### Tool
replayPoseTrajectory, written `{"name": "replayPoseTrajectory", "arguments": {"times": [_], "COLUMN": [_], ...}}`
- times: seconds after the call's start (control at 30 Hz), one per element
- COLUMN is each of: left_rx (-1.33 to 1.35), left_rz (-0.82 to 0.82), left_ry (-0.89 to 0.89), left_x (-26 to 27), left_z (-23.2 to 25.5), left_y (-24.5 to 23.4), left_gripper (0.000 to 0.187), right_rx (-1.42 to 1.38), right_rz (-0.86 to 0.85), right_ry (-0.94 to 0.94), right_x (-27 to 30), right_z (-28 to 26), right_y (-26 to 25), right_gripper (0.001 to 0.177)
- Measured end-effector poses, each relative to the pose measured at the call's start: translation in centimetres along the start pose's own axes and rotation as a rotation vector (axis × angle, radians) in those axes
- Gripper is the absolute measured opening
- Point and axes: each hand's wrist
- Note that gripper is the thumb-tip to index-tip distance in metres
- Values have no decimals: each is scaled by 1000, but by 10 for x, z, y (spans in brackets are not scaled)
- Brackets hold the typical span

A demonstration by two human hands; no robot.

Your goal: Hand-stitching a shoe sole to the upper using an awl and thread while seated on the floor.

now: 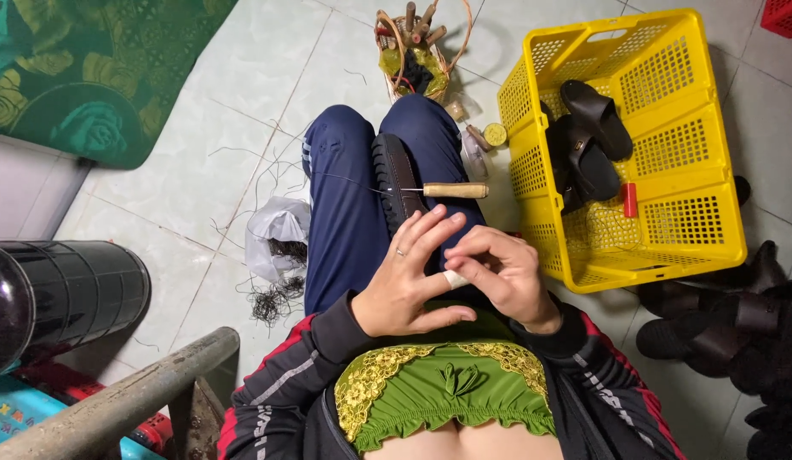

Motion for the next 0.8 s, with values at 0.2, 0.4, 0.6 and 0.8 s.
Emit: {"name": "replayPoseTrajectory", "arguments": {"times": [0.2,0.4,0.6,0.8], "left_rx": [16,94,150,158], "left_rz": [-19,-14,-5,-22], "left_ry": [-50,-109,-183,-199], "left_x": [2,7,11,17], "left_z": [-6,-15,-23,-29], "left_y": [-1,3,4,8], "left_gripper": [50,39,43,39], "right_rx": [-162,-74,-54,-52], "right_rz": [0,-81,-116,-132], "right_ry": [151,-44,-19,-10], "right_x": [-5,-14,-19,-20], "right_z": [0,7,21,33], "right_y": [3,2,1,-3], "right_gripper": [35,13,27,13]}}
Point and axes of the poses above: each hand's wrist, its own x-axis away from the middle knuckle, its own y-axis out of the palm, z = x × y, and after that the axes turned 8 degrees about -x, right-handed
